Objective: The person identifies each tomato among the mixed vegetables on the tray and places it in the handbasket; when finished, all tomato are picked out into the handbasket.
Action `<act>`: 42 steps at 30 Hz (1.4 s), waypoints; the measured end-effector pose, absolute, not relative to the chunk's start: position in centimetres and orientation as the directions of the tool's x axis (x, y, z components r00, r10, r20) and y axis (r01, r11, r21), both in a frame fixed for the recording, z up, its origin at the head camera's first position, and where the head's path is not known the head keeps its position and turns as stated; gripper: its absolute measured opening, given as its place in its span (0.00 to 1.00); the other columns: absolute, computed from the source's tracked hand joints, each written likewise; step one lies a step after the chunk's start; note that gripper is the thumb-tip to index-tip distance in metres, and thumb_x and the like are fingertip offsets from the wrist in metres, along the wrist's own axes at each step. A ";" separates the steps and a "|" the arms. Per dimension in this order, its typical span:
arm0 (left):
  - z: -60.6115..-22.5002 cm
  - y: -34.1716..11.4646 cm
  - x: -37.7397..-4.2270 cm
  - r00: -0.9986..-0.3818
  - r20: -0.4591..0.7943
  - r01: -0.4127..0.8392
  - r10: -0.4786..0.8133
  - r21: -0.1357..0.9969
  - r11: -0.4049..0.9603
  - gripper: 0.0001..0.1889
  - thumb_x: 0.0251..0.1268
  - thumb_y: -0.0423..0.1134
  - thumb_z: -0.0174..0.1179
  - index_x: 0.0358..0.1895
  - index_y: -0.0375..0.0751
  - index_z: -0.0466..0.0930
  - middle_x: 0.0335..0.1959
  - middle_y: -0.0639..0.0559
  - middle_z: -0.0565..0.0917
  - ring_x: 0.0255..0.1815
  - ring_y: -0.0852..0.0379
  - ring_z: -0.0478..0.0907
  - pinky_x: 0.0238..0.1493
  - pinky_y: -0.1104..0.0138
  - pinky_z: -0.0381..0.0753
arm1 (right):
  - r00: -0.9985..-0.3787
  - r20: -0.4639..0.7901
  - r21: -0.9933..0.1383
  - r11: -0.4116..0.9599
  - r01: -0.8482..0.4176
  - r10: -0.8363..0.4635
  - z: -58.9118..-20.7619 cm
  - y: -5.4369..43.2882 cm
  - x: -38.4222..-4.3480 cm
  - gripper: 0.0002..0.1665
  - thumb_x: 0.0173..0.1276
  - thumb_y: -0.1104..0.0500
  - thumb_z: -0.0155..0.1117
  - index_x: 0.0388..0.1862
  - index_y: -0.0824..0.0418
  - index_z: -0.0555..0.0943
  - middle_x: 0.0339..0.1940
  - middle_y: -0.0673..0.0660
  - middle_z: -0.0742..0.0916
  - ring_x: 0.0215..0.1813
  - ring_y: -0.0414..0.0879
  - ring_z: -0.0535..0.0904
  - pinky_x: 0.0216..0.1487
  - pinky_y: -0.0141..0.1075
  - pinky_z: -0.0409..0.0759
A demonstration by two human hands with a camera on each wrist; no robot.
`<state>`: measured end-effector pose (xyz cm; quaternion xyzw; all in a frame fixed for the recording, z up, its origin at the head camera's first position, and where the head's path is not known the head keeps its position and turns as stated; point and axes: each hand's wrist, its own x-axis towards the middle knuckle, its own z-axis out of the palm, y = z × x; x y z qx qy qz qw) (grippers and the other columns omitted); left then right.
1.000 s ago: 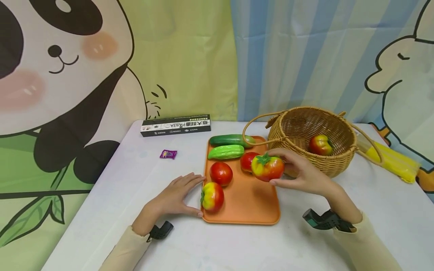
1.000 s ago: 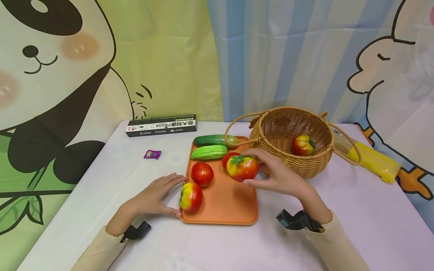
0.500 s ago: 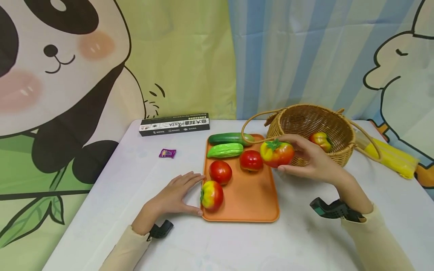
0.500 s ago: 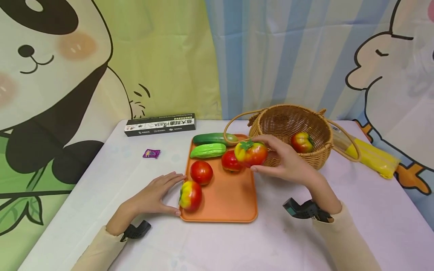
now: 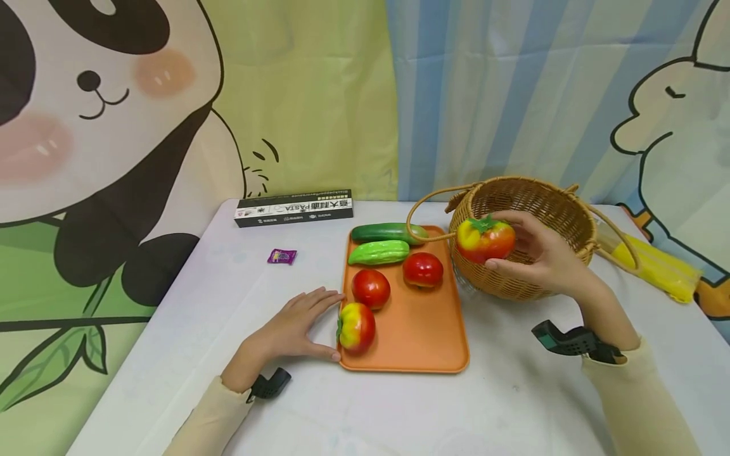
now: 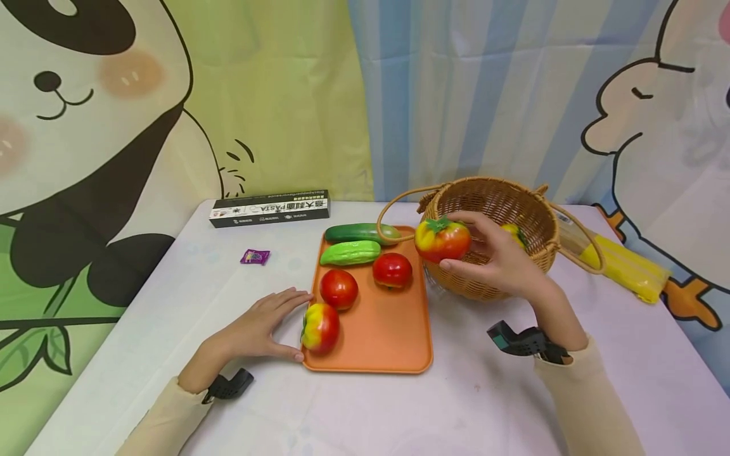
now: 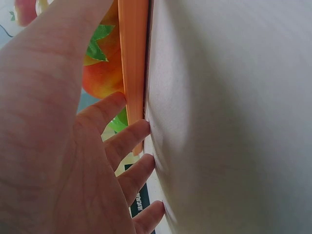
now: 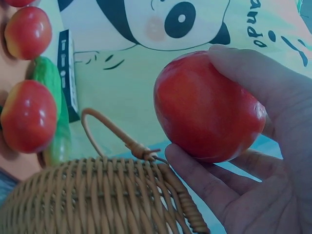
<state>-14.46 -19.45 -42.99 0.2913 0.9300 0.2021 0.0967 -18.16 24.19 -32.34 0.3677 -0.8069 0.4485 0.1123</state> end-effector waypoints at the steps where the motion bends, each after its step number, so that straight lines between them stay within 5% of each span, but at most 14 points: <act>1: -43.0 -19.5 -14.5 -0.812 -0.065 0.501 0.580 0.431 0.750 0.57 0.41 0.74 0.66 0.76 0.51 0.58 0.75 0.50 0.62 0.77 0.44 0.52 0.75 0.44 0.50 | -0.707 0.510 -0.641 0.332 -0.693 -0.490 -32.3 24.4 -18.2 0.44 0.46 0.83 0.72 0.64 0.71 0.68 0.61 0.42 0.74 0.52 0.31 0.79 0.50 0.22 0.79; 21: -43.3 -19.6 -14.6 -0.809 -0.058 0.509 0.586 0.429 0.746 0.57 0.41 0.75 0.65 0.76 0.52 0.58 0.75 0.51 0.62 0.77 0.45 0.52 0.75 0.44 0.50 | -0.793 0.479 -0.693 0.393 -0.604 -0.376 -31.9 27.0 -19.5 0.42 0.53 0.83 0.66 0.67 0.70 0.64 0.57 0.47 0.75 0.53 0.35 0.77 0.51 0.20 0.77; 31: -43.2 -19.6 -14.5 -0.809 -0.061 0.508 0.584 0.426 0.748 0.57 0.41 0.75 0.65 0.76 0.52 0.58 0.75 0.51 0.62 0.77 0.45 0.52 0.75 0.44 0.50 | -0.861 0.398 -0.721 0.472 -0.507 -0.316 -32.0 27.8 -20.4 0.38 0.58 0.76 0.69 0.67 0.67 0.65 0.56 0.42 0.74 0.51 0.29 0.75 0.48 0.16 0.75; 37: -43.2 -19.6 -14.4 -0.810 -0.060 0.508 0.584 0.426 0.749 0.57 0.41 0.74 0.66 0.76 0.51 0.58 0.75 0.50 0.62 0.77 0.44 0.52 0.75 0.44 0.50 | -0.899 0.322 -0.712 0.550 -0.437 -0.297 -32.2 28.1 -21.2 0.38 0.60 0.69 0.71 0.68 0.65 0.65 0.60 0.51 0.73 0.51 0.23 0.72 0.47 0.15 0.75; 39: -43.2 -19.6 -14.4 -0.811 -0.065 0.503 0.581 0.428 0.751 0.57 0.41 0.74 0.66 0.76 0.52 0.58 0.75 0.50 0.61 0.77 0.44 0.52 0.75 0.44 0.50 | -0.915 0.288 -0.705 0.583 -0.403 -0.284 -32.1 28.2 -21.4 0.38 0.61 0.66 0.72 0.68 0.63 0.66 0.61 0.56 0.73 0.52 0.28 0.73 0.46 0.15 0.75; 42: -43.2 -19.6 -14.4 -0.815 -0.077 0.493 0.574 0.427 0.758 0.57 0.41 0.75 0.66 0.76 0.53 0.57 0.76 0.51 0.61 0.78 0.45 0.51 0.75 0.45 0.49 | -0.924 0.250 -0.690 0.616 -0.380 -0.290 -32.1 28.4 -21.6 0.38 0.62 0.63 0.72 0.69 0.61 0.66 0.63 0.63 0.74 0.58 0.47 0.77 0.44 0.15 0.74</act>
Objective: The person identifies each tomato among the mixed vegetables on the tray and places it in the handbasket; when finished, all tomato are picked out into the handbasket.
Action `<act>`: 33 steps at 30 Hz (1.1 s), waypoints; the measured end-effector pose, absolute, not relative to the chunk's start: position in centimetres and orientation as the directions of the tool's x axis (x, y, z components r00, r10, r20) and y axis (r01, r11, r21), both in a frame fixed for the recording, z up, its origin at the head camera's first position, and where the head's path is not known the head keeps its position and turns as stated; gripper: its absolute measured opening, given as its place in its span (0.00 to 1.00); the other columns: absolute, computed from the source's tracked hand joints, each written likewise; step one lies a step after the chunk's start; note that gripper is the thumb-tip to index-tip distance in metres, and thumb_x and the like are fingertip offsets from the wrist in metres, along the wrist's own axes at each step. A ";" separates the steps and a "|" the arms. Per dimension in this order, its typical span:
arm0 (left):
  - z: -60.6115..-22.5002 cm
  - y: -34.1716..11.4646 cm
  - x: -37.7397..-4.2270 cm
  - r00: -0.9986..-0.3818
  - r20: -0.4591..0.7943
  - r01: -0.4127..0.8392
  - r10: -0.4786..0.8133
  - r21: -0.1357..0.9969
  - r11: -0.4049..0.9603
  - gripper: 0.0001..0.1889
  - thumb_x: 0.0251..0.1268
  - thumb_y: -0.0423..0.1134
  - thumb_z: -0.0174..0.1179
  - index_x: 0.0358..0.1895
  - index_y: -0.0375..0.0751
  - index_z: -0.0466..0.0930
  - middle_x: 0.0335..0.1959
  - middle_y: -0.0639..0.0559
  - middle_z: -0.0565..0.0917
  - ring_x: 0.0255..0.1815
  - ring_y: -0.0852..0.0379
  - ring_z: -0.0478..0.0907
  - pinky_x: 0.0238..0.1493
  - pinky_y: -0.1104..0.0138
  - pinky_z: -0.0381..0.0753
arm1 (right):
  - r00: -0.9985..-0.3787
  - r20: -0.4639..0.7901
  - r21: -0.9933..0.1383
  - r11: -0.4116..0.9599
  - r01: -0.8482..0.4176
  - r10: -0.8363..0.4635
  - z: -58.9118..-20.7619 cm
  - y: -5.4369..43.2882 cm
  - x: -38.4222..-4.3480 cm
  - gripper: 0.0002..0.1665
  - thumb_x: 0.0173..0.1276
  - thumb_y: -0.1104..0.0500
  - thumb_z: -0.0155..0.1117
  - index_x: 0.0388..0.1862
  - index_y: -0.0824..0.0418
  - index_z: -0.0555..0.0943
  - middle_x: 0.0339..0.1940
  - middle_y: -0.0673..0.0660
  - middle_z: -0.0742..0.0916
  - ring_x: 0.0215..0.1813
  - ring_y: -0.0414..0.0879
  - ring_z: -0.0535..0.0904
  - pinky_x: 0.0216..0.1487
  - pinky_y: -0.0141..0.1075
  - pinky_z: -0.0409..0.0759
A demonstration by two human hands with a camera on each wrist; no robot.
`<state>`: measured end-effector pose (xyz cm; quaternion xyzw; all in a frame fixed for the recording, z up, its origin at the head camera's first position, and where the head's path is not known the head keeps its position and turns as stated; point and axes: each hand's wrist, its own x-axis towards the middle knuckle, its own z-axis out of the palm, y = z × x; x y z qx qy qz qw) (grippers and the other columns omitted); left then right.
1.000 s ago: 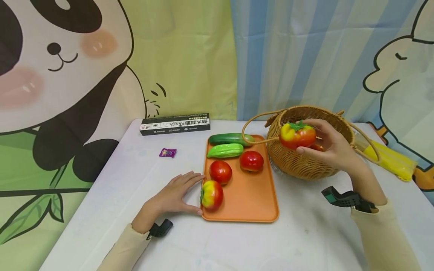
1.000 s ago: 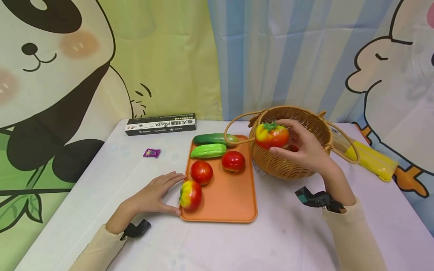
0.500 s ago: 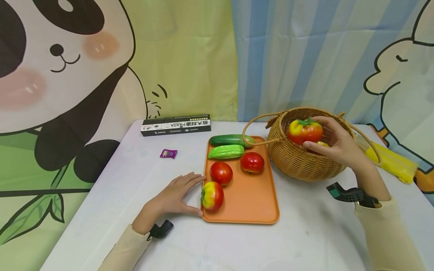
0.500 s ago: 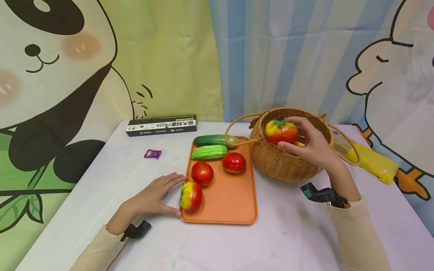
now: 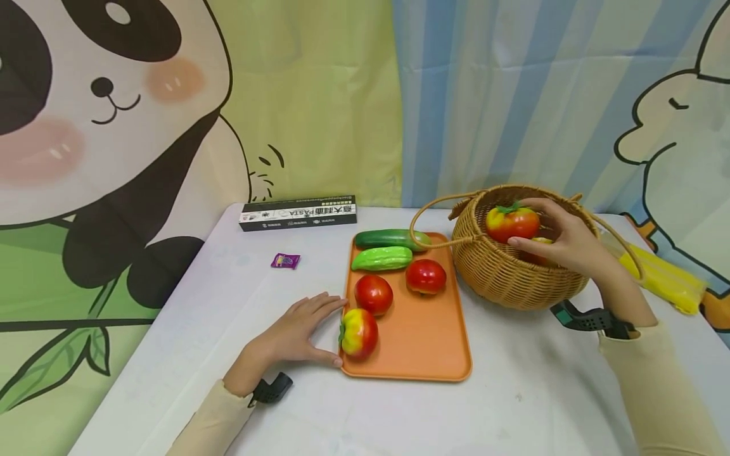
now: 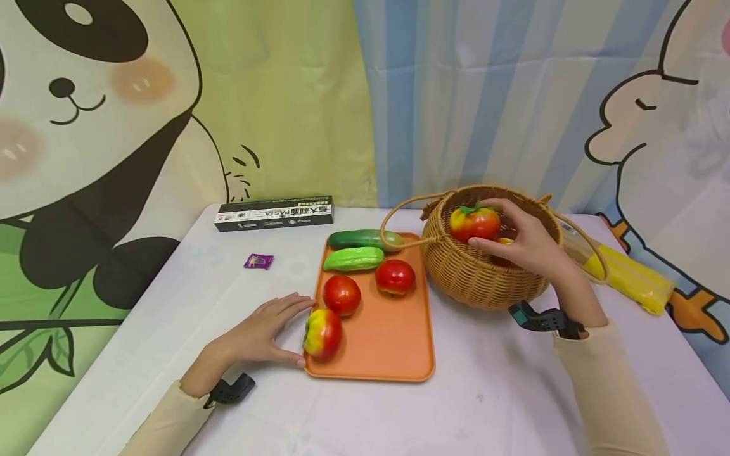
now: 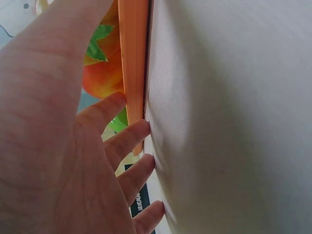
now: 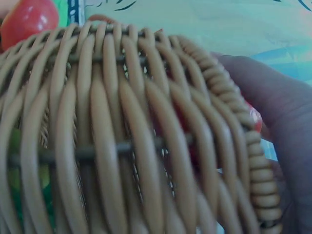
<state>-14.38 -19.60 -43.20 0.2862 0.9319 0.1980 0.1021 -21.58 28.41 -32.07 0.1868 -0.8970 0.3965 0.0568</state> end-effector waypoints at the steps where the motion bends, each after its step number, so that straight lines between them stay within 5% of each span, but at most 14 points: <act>1: -43.2 -19.6 -14.4 -0.816 -0.079 0.490 0.572 0.429 0.759 0.57 0.41 0.75 0.66 0.76 0.53 0.58 0.76 0.51 0.61 0.78 0.45 0.51 0.75 0.45 0.49 | -0.926 0.239 -0.685 0.626 -0.374 -0.292 -32.0 28.5 -21.7 0.38 0.62 0.62 0.72 0.69 0.61 0.66 0.63 0.65 0.74 0.58 0.54 0.76 0.43 0.14 0.74; 4: -43.2 -19.6 -14.4 -0.818 -0.088 0.484 0.569 0.429 0.763 0.57 0.40 0.75 0.65 0.76 0.54 0.57 0.76 0.52 0.60 0.78 0.46 0.51 0.75 0.45 0.49 | -0.925 0.217 -0.674 0.638 -0.373 -0.312 -32.0 28.6 -22.0 0.38 0.63 0.61 0.71 0.69 0.62 0.66 0.63 0.68 0.74 0.58 0.68 0.74 0.42 0.14 0.72; 13: -43.3 -19.6 -14.3 -0.812 -0.068 0.497 0.580 0.441 0.747 0.57 0.41 0.75 0.64 0.76 0.52 0.58 0.75 0.52 0.61 0.78 0.45 0.51 0.75 0.44 0.48 | -0.944 0.103 -0.626 0.717 -0.306 -0.314 -31.9 28.8 -23.0 0.39 0.65 0.53 0.70 0.70 0.60 0.65 0.60 0.69 0.76 0.56 0.68 0.77 0.39 0.20 0.74; 17: -43.1 -19.6 -14.3 -0.810 -0.072 0.497 0.582 0.442 0.747 0.57 0.41 0.75 0.65 0.76 0.52 0.58 0.75 0.52 0.61 0.78 0.45 0.51 0.75 0.45 0.48 | -0.932 0.085 -0.617 0.715 -0.327 -0.353 -31.9 28.8 -23.3 0.39 0.65 0.54 0.70 0.71 0.59 0.65 0.63 0.69 0.74 0.58 0.68 0.76 0.48 0.36 0.82; 21: -43.1 -19.6 -14.3 -0.810 -0.077 0.497 0.582 0.437 0.750 0.57 0.41 0.75 0.65 0.76 0.52 0.58 0.75 0.51 0.61 0.78 0.45 0.51 0.75 0.45 0.48 | -0.898 0.121 -0.612 0.680 -0.403 -0.423 -32.1 28.8 -23.6 0.39 0.65 0.58 0.70 0.71 0.63 0.65 0.66 0.71 0.69 0.60 0.72 0.71 0.52 0.56 0.79; 27: -43.1 -19.5 -14.3 -0.811 -0.078 0.495 0.580 0.436 0.752 0.57 0.41 0.75 0.65 0.76 0.52 0.58 0.75 0.51 0.61 0.78 0.45 0.51 0.75 0.45 0.48 | -0.890 0.132 -0.568 0.702 -0.429 -0.437 -32.3 28.7 -24.0 0.36 0.62 0.58 0.72 0.68 0.61 0.71 0.60 0.64 0.75 0.53 0.58 0.77 0.46 0.31 0.82; 33: -43.0 -19.5 -14.2 -0.813 -0.083 0.490 0.576 0.437 0.754 0.57 0.41 0.74 0.65 0.76 0.52 0.57 0.76 0.51 0.61 0.78 0.45 0.50 0.76 0.44 0.47 | -0.882 0.057 -0.571 0.710 -0.412 -0.467 -32.3 28.8 -24.4 0.36 0.65 0.56 0.69 0.70 0.62 0.68 0.59 0.65 0.78 0.53 0.59 0.80 0.47 0.40 0.82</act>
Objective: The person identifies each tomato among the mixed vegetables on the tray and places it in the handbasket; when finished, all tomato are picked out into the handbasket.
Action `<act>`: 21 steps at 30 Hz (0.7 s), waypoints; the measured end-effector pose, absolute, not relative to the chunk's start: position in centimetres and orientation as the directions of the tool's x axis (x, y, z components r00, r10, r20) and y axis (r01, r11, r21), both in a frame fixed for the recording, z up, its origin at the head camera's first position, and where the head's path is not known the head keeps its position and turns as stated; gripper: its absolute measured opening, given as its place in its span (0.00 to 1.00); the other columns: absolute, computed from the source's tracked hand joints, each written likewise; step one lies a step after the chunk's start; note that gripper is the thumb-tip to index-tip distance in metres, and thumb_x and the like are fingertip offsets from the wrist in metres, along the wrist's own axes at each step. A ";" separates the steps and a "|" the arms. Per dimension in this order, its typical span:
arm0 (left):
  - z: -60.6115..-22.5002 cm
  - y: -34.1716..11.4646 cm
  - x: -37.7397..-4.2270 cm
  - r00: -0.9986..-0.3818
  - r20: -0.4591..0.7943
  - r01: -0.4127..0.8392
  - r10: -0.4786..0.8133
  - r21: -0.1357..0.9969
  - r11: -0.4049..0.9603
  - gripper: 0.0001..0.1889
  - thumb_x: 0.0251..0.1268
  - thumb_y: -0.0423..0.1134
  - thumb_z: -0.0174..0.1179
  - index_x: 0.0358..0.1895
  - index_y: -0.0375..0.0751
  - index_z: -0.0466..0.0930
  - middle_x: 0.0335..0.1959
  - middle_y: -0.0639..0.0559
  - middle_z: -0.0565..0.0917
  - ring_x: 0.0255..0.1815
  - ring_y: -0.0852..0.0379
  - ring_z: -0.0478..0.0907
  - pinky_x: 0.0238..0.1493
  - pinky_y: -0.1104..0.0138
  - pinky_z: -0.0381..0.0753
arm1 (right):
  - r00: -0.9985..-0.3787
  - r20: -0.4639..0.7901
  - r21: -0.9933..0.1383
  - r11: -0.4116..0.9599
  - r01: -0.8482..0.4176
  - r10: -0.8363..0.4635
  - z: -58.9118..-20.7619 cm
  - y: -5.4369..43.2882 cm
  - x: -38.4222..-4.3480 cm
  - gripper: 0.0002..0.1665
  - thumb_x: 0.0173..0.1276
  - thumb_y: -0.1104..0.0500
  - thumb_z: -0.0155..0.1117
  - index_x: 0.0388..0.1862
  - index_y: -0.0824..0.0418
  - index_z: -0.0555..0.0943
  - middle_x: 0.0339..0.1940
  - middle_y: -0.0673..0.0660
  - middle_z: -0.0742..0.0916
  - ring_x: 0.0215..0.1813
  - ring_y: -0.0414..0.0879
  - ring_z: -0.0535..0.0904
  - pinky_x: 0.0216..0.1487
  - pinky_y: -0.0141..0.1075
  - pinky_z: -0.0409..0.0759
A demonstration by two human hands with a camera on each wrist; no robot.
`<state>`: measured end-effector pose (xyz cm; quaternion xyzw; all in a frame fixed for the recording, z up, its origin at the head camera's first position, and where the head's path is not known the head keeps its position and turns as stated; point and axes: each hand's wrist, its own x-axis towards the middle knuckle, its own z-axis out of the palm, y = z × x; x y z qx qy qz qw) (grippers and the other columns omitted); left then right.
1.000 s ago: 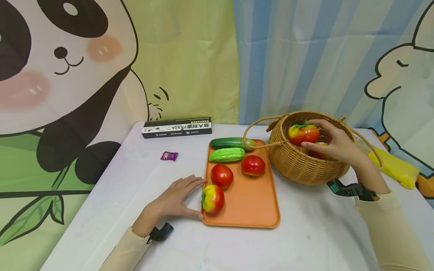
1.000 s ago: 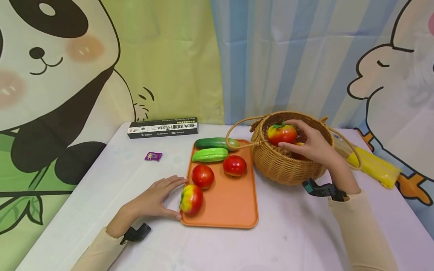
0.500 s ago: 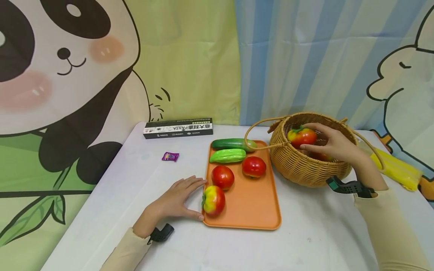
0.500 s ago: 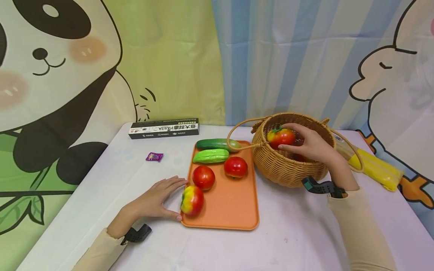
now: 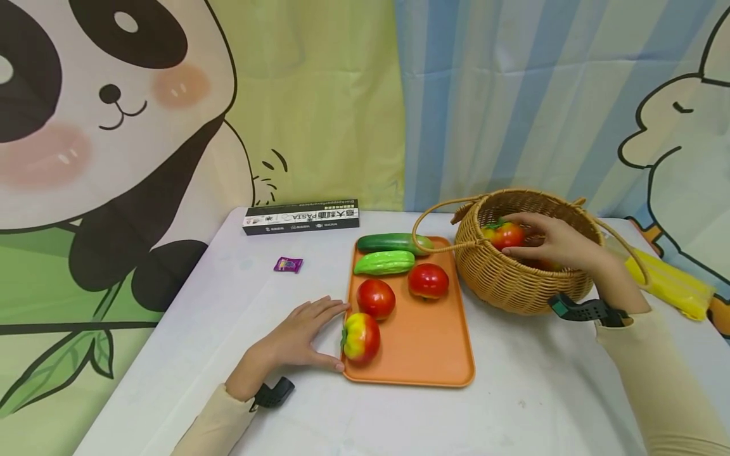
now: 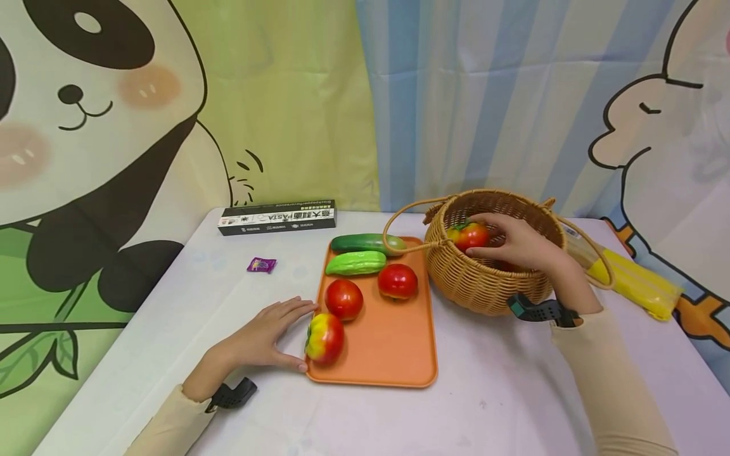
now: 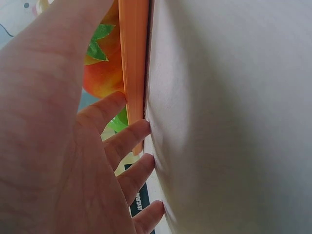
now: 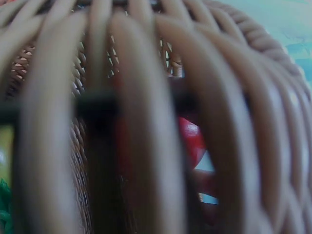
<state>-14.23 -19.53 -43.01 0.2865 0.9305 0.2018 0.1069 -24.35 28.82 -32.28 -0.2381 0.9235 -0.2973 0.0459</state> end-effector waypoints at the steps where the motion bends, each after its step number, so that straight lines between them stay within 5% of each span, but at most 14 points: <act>1: -43.0 -19.5 -14.2 -0.813 -0.085 0.489 0.576 0.438 0.755 0.57 0.41 0.74 0.65 0.76 0.52 0.57 0.76 0.51 0.61 0.78 0.45 0.50 0.76 0.45 0.47 | -0.880 0.047 -0.572 0.710 -0.412 -0.473 -32.3 28.8 -24.4 0.36 0.66 0.56 0.69 0.70 0.62 0.68 0.59 0.66 0.78 0.53 0.60 0.80 0.47 0.42 0.82; 11: -43.0 -19.5 -14.2 -0.814 -0.084 0.488 0.574 0.436 0.756 0.57 0.41 0.74 0.66 0.76 0.53 0.57 0.75 0.51 0.61 0.78 0.45 0.50 0.76 0.45 0.47 | -0.867 0.015 -0.592 0.694 -0.409 -0.498 -32.3 28.6 -24.2 0.32 0.72 0.55 0.61 0.72 0.61 0.67 0.68 0.66 0.74 0.59 0.63 0.76 0.55 0.58 0.77; 21: -43.0 -19.5 -14.2 -0.813 -0.081 0.491 0.576 0.435 0.755 0.56 0.42 0.74 0.65 0.76 0.52 0.57 0.76 0.51 0.61 0.78 0.45 0.50 0.76 0.45 0.47 | -0.842 0.043 -0.576 0.675 -0.461 -0.538 -32.2 28.7 -24.1 0.30 0.72 0.56 0.61 0.70 0.63 0.67 0.63 0.67 0.77 0.58 0.64 0.78 0.50 0.53 0.79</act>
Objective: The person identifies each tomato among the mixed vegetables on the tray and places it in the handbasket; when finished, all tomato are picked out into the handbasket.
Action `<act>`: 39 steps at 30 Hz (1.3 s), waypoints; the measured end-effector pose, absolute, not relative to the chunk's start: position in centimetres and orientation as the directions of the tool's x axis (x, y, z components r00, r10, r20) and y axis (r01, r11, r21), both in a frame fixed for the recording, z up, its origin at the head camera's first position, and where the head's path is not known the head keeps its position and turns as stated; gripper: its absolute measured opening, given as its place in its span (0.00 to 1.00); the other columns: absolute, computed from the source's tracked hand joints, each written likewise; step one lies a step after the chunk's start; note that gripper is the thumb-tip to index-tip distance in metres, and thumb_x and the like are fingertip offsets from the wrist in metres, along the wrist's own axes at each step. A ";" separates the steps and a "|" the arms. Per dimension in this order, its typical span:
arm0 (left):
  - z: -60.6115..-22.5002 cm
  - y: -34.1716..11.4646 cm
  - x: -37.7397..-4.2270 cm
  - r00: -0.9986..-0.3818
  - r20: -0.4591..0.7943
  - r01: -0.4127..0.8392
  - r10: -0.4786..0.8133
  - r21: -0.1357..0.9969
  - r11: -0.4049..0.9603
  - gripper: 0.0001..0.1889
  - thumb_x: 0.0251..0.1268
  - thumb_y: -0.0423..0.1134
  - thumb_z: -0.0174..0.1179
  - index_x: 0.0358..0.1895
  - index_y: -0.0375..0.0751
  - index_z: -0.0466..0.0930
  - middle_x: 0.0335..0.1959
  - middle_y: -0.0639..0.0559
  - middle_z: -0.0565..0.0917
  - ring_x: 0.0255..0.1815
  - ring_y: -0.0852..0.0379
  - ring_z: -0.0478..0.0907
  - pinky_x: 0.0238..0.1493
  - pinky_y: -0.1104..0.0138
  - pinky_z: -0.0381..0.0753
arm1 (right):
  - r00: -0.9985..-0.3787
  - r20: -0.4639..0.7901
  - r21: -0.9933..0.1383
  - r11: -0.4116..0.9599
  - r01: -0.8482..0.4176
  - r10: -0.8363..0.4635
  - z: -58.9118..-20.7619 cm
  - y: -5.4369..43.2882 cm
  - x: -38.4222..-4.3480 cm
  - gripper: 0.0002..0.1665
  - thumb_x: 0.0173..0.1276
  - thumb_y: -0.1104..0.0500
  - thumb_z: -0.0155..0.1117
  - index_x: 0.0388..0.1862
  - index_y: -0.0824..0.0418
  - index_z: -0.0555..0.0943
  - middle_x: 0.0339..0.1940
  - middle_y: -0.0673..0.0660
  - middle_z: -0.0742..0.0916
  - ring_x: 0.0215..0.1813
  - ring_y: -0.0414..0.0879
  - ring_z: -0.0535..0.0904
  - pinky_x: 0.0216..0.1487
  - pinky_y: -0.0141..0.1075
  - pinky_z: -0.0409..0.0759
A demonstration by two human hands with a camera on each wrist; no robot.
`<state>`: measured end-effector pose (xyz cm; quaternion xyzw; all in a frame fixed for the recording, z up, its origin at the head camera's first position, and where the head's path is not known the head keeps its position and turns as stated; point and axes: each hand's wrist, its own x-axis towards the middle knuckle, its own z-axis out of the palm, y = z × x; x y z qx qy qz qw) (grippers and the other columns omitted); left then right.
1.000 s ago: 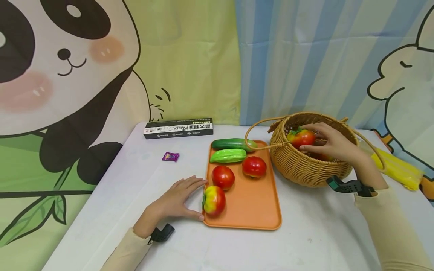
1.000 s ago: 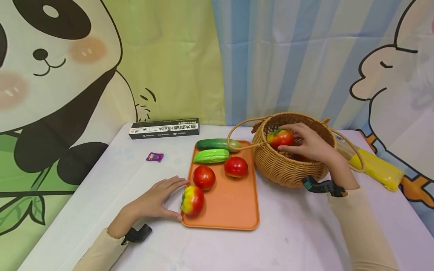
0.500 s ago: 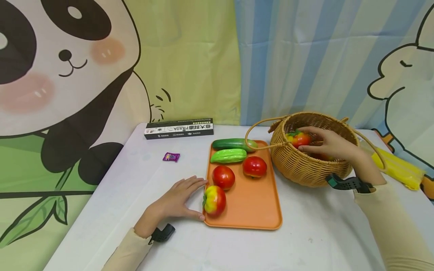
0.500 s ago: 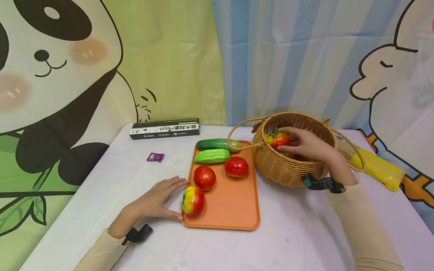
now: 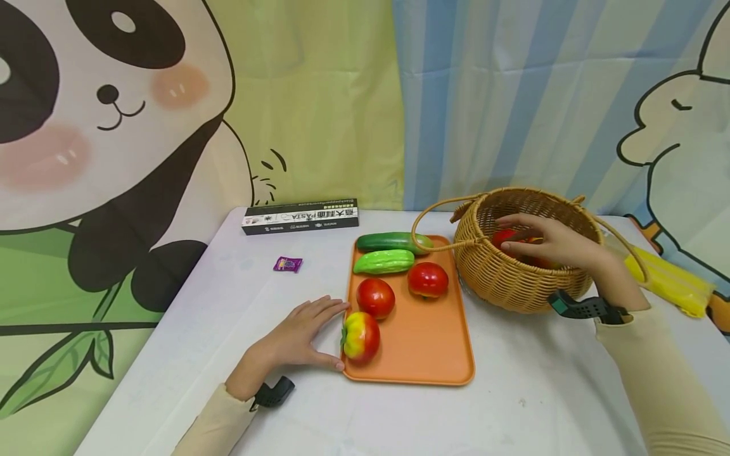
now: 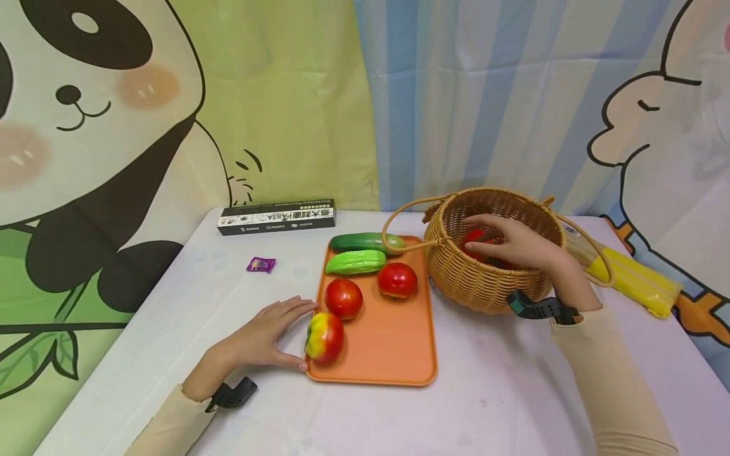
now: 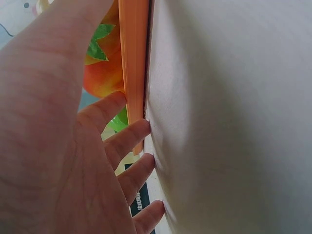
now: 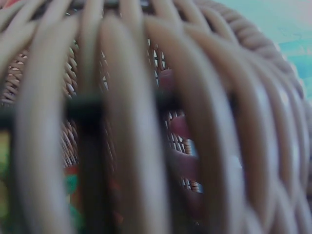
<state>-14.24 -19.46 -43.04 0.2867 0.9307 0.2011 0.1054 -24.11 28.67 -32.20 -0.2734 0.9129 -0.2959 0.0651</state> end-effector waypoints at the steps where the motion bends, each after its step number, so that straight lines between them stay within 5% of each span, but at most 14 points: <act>1: -43.0 -19.5 -14.2 -0.813 -0.081 0.491 0.576 0.435 0.754 0.56 0.42 0.74 0.65 0.76 0.52 0.57 0.76 0.51 0.61 0.78 0.45 0.50 0.76 0.45 0.47 | -0.841 0.047 -0.572 0.675 -0.466 -0.540 -32.2 28.6 -24.1 0.30 0.72 0.56 0.61 0.70 0.63 0.68 0.61 0.67 0.78 0.57 0.63 0.78 0.49 0.50 0.80; 6: -43.0 -19.5 -14.2 -0.816 -0.089 0.481 0.571 0.444 0.756 0.56 0.42 0.73 0.66 0.76 0.53 0.57 0.76 0.51 0.61 0.78 0.45 0.50 0.75 0.44 0.47 | -0.868 0.055 -0.579 0.693 -0.430 -0.493 -32.2 28.5 -23.9 0.29 0.72 0.55 0.62 0.69 0.60 0.70 0.59 0.63 0.80 0.58 0.60 0.78 0.47 0.34 0.79; 15: -43.0 -19.4 -14.1 -0.813 -0.075 0.489 0.578 0.452 0.746 0.56 0.42 0.72 0.68 0.76 0.51 0.58 0.75 0.49 0.62 0.77 0.43 0.51 0.75 0.43 0.48 | -0.881 0.101 -0.626 0.658 -0.418 -0.462 -32.1 28.1 -23.2 0.26 0.72 0.57 0.62 0.67 0.58 0.72 0.64 0.63 0.77 0.62 0.62 0.74 0.57 0.60 0.74; 23: -43.0 -19.4 -14.1 -0.812 -0.070 0.495 0.579 0.443 0.747 0.56 0.42 0.72 0.67 0.76 0.51 0.58 0.75 0.49 0.62 0.77 0.43 0.52 0.75 0.43 0.48 | -0.870 0.177 -0.610 0.643 -0.463 -0.459 -32.3 27.7 -22.8 0.24 0.71 0.60 0.62 0.66 0.59 0.73 0.62 0.61 0.78 0.60 0.59 0.76 0.49 0.21 0.73; 26: -43.0 -19.4 -14.1 -0.812 -0.066 0.497 0.580 0.442 0.747 0.56 0.42 0.72 0.67 0.76 0.51 0.58 0.75 0.49 0.62 0.77 0.42 0.52 0.75 0.43 0.48 | -0.863 0.200 -0.593 0.644 -0.483 -0.464 -32.3 27.5 -22.6 0.24 0.71 0.60 0.62 0.65 0.57 0.74 0.61 0.57 0.80 0.60 0.55 0.76 0.51 0.22 0.73; 33: -43.0 -19.4 -14.2 -0.811 -0.068 0.499 0.581 0.438 0.748 0.56 0.43 0.72 0.67 0.76 0.50 0.58 0.75 0.49 0.62 0.77 0.42 0.52 0.75 0.43 0.48 | -0.850 0.253 -0.583 0.628 -0.516 -0.463 -32.2 27.2 -22.0 0.25 0.68 0.62 0.65 0.64 0.54 0.76 0.56 0.53 0.82 0.54 0.27 0.74 0.51 0.24 0.76; 39: -42.9 -19.4 -14.1 -0.808 -0.066 0.503 0.585 0.438 0.745 0.56 0.43 0.72 0.67 0.76 0.50 0.58 0.75 0.49 0.62 0.77 0.43 0.52 0.75 0.43 0.49 | -0.840 0.273 -0.570 0.625 -0.534 -0.468 -32.0 26.9 -21.5 0.26 0.67 0.63 0.66 0.63 0.53 0.76 0.55 0.54 0.83 0.53 0.28 0.74 0.50 0.26 0.77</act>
